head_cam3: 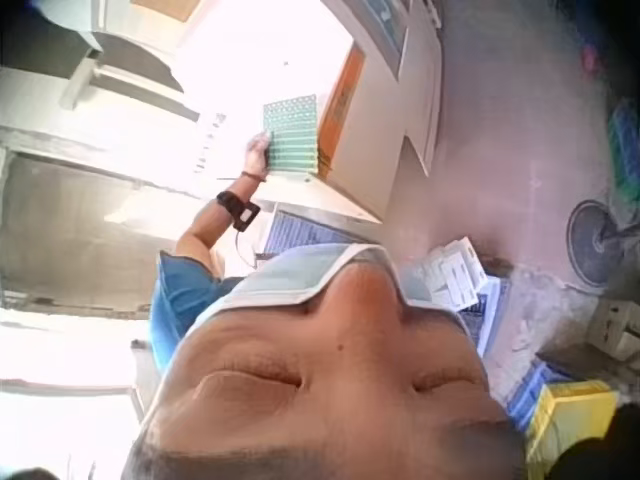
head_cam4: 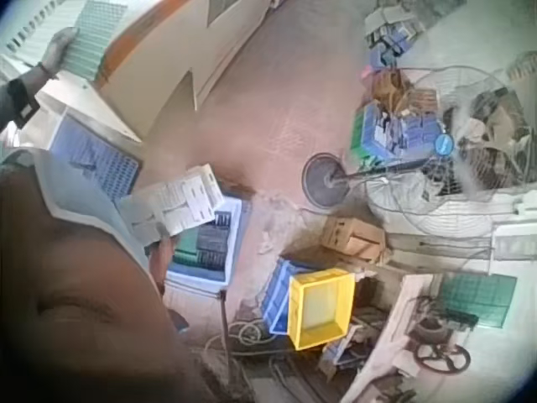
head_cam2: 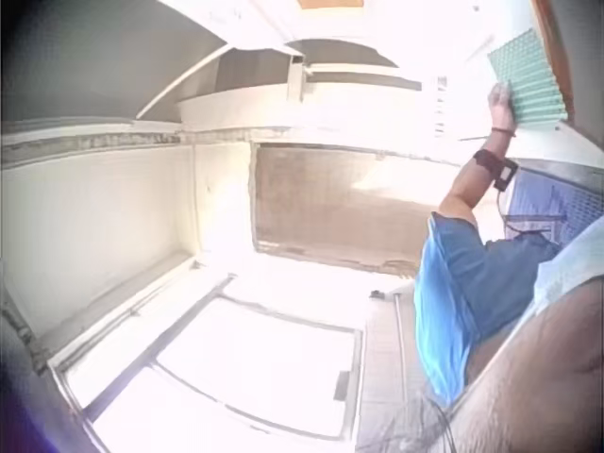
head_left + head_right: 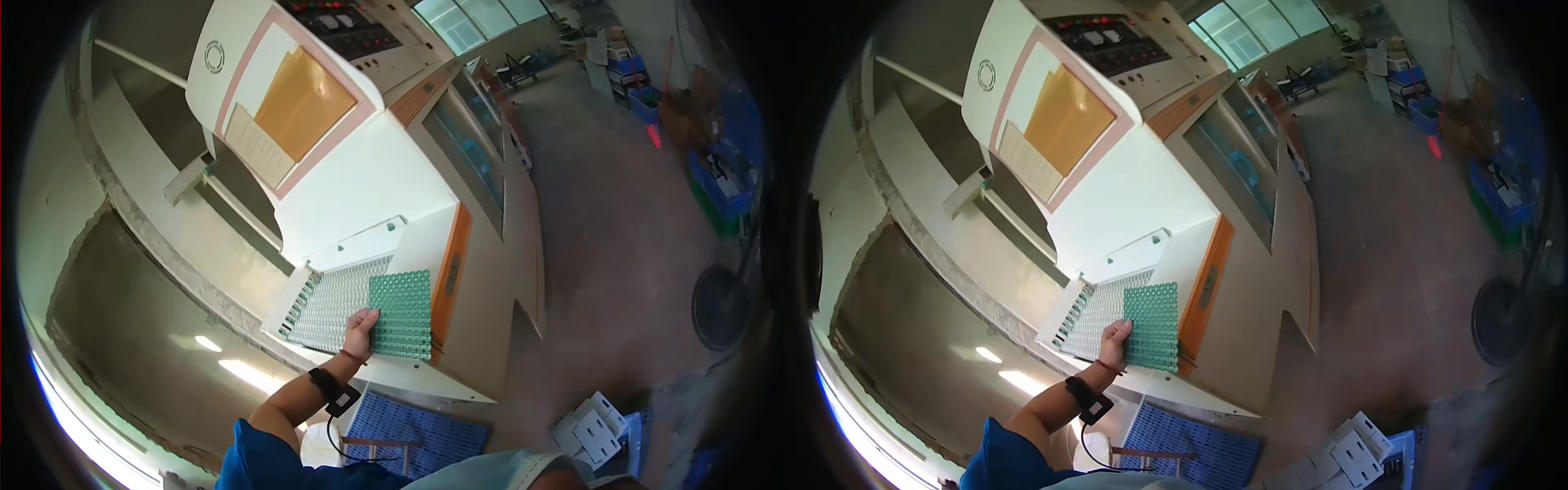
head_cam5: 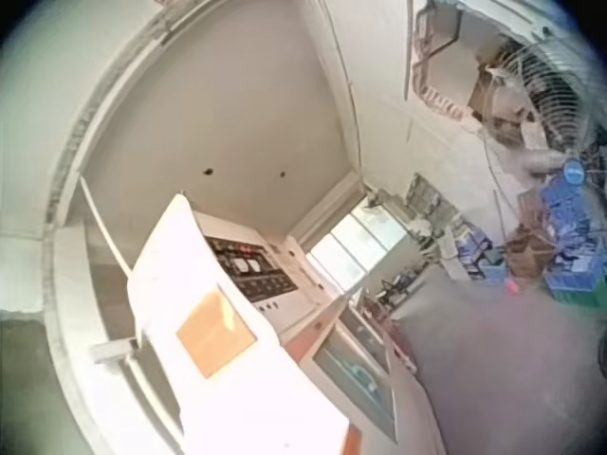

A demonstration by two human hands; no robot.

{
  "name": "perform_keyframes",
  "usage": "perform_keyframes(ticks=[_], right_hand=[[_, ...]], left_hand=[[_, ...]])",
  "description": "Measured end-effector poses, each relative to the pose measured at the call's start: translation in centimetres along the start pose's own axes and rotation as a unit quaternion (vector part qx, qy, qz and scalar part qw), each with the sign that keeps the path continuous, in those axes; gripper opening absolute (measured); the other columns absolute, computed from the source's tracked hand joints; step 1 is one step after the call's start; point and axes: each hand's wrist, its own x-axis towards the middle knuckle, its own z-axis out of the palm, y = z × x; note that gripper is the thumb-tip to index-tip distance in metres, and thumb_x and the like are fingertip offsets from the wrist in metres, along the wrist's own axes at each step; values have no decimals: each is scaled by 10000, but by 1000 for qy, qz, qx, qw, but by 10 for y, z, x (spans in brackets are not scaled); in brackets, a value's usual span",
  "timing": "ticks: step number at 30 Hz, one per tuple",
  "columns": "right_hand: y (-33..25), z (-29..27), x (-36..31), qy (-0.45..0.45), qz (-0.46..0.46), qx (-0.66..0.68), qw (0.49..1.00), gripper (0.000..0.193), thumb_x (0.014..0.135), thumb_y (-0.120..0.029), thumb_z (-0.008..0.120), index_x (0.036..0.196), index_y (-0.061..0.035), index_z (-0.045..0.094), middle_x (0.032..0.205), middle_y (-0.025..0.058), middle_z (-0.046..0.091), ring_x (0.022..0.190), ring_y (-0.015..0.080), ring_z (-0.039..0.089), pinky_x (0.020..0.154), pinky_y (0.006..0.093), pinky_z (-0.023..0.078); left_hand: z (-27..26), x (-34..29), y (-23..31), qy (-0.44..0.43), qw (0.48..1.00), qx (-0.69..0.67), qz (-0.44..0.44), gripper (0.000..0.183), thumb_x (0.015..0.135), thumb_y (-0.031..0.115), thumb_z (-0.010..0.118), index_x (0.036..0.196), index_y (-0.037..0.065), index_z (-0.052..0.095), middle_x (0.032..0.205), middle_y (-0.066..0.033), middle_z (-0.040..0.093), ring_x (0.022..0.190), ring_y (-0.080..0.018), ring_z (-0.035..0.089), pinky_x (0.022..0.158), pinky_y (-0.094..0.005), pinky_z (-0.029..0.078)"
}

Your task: Sort and arrange green and white mesh components and paper tags at a factory station.

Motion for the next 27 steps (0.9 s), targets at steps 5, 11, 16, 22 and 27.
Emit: perform_keyframes(ticks=[5,11,16,22,27], right_hand=[[16,39,-21,99,-56,-51,992,474,818,-114,611,1262,-54,455,1158,121,551,1052,263,520,859,349,450],[53,46,-28,-109,-223,-83,965,778,718,-234,689,1373,-86,296,1215,186,503,1068,348,539,906,474,465],[54,172,-94,-163,-209,-117,957,696,708,-245,701,1284,14,408,1167,161,551,1057,297,556,908,397,463],[46,290,-78,-277,-97,-181,939,650,761,-266,678,1284,16,414,1199,152,557,1068,290,571,923,406,462],[40,376,7,-236,-49,-229,943,546,798,-186,639,1268,5,437,1181,149,567,1029,289,591,897,446,483]], left_hand=[[12,11,-14,-64,998,0,-11,251,904,194,577,690,67,544,644,84,451,592,-19,383,528,-205,325],[-3,10,-20,-106,991,-75,23,352,887,205,612,606,87,435,611,101,345,575,-16,281,490,-220,231],[-54,4,-11,-88,965,-243,-39,326,881,208,622,619,90,470,612,94,372,582,-19,293,501,-224,251],[-192,-17,-31,41,928,-354,-104,227,887,166,609,681,80,569,643,77,501,568,-11,400,517,-201,326],[-283,-54,-39,86,946,-286,-130,217,878,152,621,679,78,574,640,77,502,571,-9,401,516,-192,321]])
